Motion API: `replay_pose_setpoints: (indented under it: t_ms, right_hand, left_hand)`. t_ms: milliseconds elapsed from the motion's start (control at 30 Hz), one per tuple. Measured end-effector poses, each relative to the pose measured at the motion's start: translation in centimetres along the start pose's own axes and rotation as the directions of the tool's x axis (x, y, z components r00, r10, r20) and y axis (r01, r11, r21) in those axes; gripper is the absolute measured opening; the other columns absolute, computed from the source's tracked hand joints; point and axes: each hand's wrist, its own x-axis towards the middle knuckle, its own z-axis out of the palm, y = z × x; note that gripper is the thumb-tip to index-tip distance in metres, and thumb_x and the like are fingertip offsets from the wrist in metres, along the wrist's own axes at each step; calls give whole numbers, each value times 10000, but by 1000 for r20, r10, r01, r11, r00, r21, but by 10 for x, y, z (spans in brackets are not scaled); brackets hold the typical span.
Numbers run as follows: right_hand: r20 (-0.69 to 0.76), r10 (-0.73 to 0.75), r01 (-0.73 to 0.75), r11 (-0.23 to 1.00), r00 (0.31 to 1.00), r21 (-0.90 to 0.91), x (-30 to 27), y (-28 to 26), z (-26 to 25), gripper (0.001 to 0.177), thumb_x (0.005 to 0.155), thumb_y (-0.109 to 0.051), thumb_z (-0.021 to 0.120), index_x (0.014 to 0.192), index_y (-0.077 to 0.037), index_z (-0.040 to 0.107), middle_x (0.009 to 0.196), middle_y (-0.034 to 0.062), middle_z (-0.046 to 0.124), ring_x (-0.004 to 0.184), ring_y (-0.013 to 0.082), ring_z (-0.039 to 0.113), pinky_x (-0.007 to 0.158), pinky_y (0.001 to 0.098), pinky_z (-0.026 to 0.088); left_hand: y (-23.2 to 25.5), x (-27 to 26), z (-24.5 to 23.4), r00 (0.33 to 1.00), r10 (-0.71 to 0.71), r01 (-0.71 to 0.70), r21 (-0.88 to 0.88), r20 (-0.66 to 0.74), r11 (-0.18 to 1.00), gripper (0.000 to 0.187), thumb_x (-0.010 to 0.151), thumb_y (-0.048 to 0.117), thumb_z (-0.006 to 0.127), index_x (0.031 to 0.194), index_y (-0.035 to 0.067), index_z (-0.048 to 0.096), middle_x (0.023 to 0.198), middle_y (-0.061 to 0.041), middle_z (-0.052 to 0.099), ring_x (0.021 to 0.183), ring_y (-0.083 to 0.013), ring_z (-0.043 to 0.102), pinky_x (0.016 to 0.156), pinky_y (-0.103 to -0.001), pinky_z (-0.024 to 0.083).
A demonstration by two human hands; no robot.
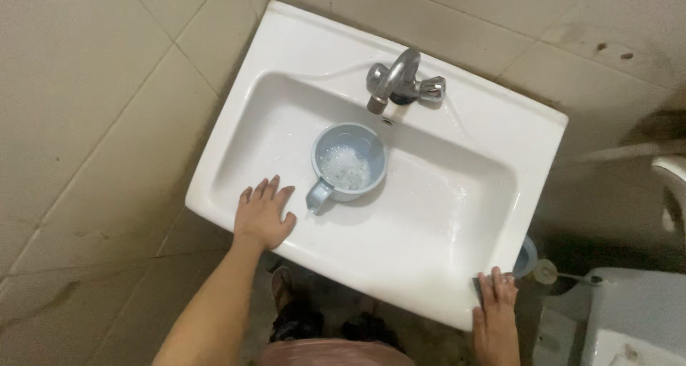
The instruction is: The person cleans a bathroom sink using a sponge and soapy water from a mug. They scrub the sink basin, the faucet, and the surrounding tiled wall.
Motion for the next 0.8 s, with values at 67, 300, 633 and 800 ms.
replay_pose_setpoints:
  t_ms: [67,300,633,800]
  right_hand:
    - [-68,101,-102,995,993,-14,-5,-15,9,539,1058,-280,321,1544,-53,365,1680,244,203,1562,496,89,1249,602,72]
    - [-254,204,-253,951,945,-176,-14,-62,33,547,1072,-285,314,1560,-41,354,1726,234,191,1579,485,81,1241,649,31]
    - [-244,128,-191,949,961,-253,-27,-127,51,490,1099,-236,356,1519,-10,468,1568,226,443,1540,430,308,1283,593,190]
    - [-101,141,-164,944,985,-287,-13,-139,31,394,1069,-246,426,1418,-169,591,1411,86,642,1374,293,550,1233,447,369]
  left_hand:
    - [-2,0,0,1000,3,-3,-24,-7,1000,667,880,413,520,1524,284,402,1660,-90,263,1535,-266,225,1241,-500,154]
    - [-7,-2,-1,1000,24,-25,-92,-10,995,667,902,399,531,1532,218,410,1666,-123,244,1540,-299,212,1250,-514,141]
    - [-17,0,10,994,97,-105,-162,-56,981,699,903,386,533,1547,161,382,1666,-138,249,1547,-321,192,1244,-539,121]
    - [-19,3,11,994,89,-96,-120,-60,988,751,901,404,534,1556,96,333,1666,-177,206,1546,-337,137,1251,-533,25]
